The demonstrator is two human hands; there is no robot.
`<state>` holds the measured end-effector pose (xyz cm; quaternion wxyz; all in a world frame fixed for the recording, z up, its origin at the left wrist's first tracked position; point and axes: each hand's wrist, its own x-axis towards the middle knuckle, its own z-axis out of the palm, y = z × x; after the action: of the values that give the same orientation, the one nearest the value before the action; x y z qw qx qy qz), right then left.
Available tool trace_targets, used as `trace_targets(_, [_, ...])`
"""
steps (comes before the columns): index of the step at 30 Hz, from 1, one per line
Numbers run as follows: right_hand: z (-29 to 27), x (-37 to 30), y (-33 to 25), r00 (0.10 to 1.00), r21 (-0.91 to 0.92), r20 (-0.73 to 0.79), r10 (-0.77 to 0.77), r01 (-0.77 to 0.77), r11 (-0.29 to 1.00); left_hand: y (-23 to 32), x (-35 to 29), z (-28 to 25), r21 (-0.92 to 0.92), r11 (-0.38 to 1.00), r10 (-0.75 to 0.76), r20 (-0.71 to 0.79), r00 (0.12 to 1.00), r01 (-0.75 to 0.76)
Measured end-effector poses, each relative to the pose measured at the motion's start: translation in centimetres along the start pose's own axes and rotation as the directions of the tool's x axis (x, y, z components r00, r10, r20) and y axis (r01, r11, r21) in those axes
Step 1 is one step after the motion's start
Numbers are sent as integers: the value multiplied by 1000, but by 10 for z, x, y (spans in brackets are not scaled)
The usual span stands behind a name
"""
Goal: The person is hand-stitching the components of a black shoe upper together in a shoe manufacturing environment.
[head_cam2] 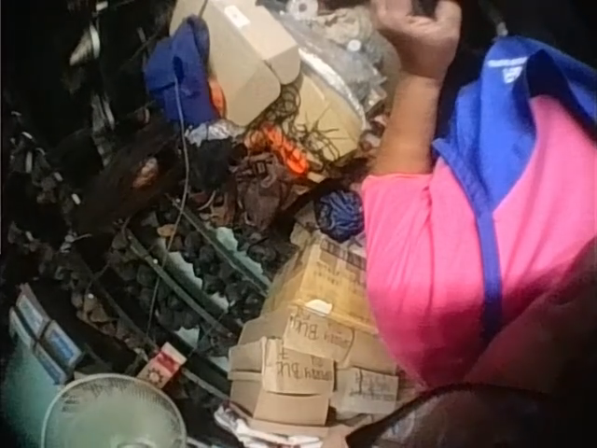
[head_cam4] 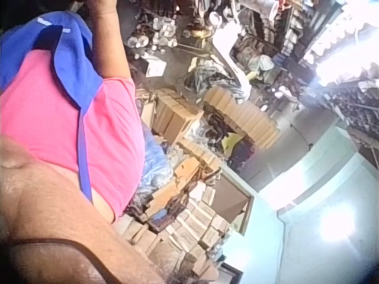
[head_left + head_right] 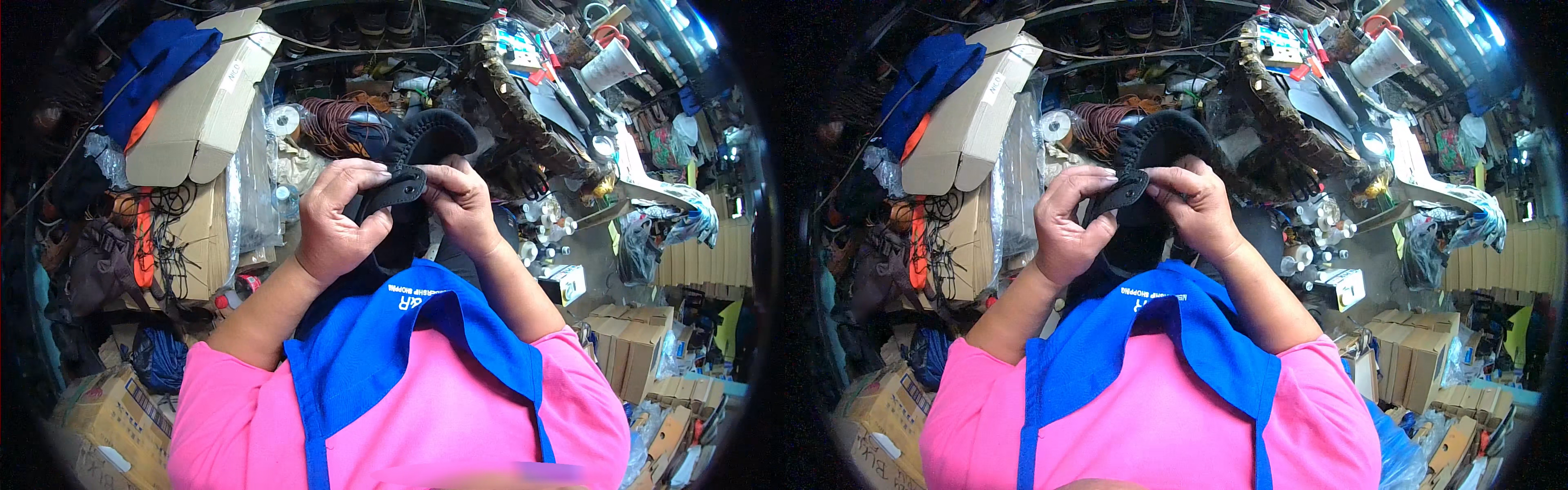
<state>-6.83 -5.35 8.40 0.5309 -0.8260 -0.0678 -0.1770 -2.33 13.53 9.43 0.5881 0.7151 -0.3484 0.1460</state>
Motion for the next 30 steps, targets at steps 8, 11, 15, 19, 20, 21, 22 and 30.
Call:
trace_targets(8, [2, -2, 1, 997, 118, -18, 81, -78, 990, -3, -6, 5, -142, 984, -104, 15, 994, 105])
trace_targets(11, [6, -3, 2, 992, 123, -51, 117, -110, 986, -4, -12, 9, -243, 953, -189, -1, 982, 183])
trace_targets(15, [14, -2, 8, 990, 75, -106, 89, -82, 994, -1, -8, 11, 3, 1000, -14, -1, 1000, 14])
trace_targets(19, [6, 1, -2, 993, -179, -114, -31, 10, 984, 3, -3, 10, 50, 999, 3, -1, 1000, -3])
trace_targets(20, [4, 2, -4, 990, -255, -89, -106, 81, 964, 1, -2, 9, 48, 999, 7, 5, 1000, -8])
trace_targets(21, [3, 3, -7, 990, -257, -96, -106, 79, 963, 0, -2, 9, 38, 999, -8, -5, 1000, 8])
trace_targets(22, [3, 4, -9, 985, -284, -83, -153, 124, 951, -2, -1, 8, 28, 999, -22, -14, 1000, 23])
trace_targets(30, [14, 8, -6, 961, -375, -76, -266, 220, 901, 0, -7, 8, 41, 996, -83, 71, 994, 81])
